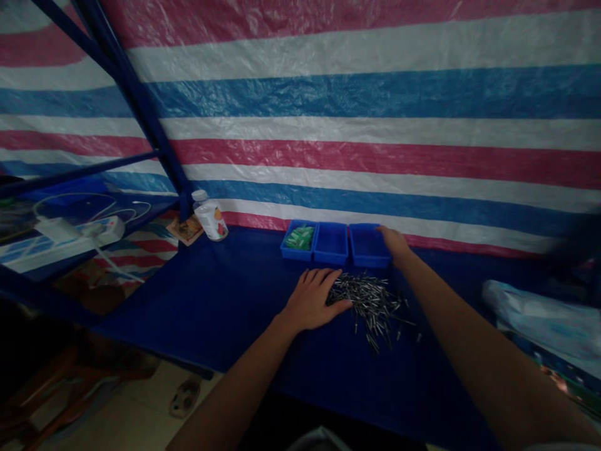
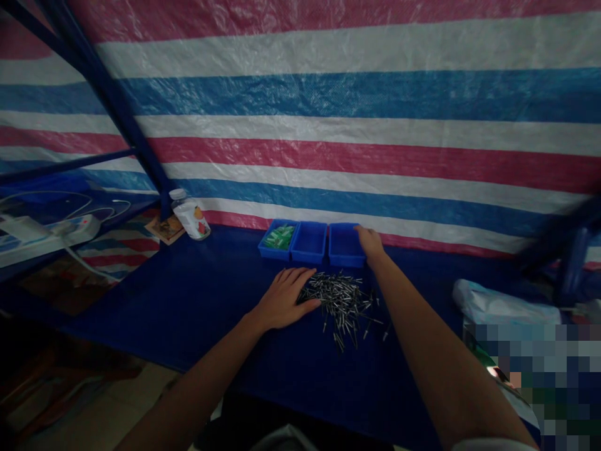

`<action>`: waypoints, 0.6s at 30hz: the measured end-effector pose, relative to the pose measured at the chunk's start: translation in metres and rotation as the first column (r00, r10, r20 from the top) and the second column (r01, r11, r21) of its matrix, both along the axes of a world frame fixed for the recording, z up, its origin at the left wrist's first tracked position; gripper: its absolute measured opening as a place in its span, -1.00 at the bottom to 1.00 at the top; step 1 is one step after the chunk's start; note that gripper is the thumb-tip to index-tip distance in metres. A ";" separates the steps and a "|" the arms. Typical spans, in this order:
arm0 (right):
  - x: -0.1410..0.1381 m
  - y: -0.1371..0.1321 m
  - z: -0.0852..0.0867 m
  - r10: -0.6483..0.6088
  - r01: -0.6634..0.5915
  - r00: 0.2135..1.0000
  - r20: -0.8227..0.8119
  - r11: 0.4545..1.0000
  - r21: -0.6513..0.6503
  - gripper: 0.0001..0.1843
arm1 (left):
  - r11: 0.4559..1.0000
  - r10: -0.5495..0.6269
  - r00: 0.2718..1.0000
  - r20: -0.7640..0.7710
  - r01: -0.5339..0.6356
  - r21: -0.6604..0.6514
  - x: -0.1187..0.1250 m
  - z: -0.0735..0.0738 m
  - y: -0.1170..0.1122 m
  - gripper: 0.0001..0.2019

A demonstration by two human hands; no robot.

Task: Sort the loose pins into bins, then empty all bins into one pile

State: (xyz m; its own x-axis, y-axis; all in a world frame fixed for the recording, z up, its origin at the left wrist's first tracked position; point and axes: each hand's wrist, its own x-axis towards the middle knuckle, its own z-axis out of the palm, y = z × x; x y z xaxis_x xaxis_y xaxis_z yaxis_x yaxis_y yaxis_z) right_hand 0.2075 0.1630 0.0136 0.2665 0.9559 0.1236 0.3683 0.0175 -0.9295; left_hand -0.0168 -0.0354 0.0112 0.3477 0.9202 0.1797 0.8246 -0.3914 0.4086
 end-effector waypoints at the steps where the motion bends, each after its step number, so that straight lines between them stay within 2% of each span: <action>1: 0.000 -0.001 0.002 -0.014 0.015 0.999 0.028 1.000 -0.023 -0.78 | 1.000 -0.003 1.000 0.000 0.003 -0.001 0.000 0.000 0.000 -0.27; 3: -0.001 -0.006 0.005 -0.041 0.046 0.996 0.077 0.997 -0.054 -0.72 | 1.000 -0.012 1.000 -0.001 0.012 0.005 0.000 0.000 0.000 -0.27; 9: 0.005 -0.046 0.007 -0.101 0.122 0.973 0.208 0.988 -0.090 -0.24 | 1.000 -0.013 1.000 -0.012 0.013 0.023 0.000 -0.002 0.000 -0.28; 11: 0.006 -0.062 0.006 -0.035 0.062 0.970 0.240 0.993 -0.104 -0.21 | 0.999 -0.024 1.000 -0.016 0.024 0.024 0.000 -0.002 0.000 -0.29; 14: 0.001 -0.081 0.003 0.109 -0.085 0.974 0.199 0.988 -0.126 -0.24 | 0.999 -0.039 0.999 -0.023 0.039 0.027 0.000 -0.002 -0.001 -0.32; 18: -0.009 -0.092 0.002 0.163 -0.144 0.973 0.163 0.982 -0.121 -0.25 | 0.998 -0.040 0.999 -0.029 0.041 0.042 0.000 -0.003 -0.001 -0.34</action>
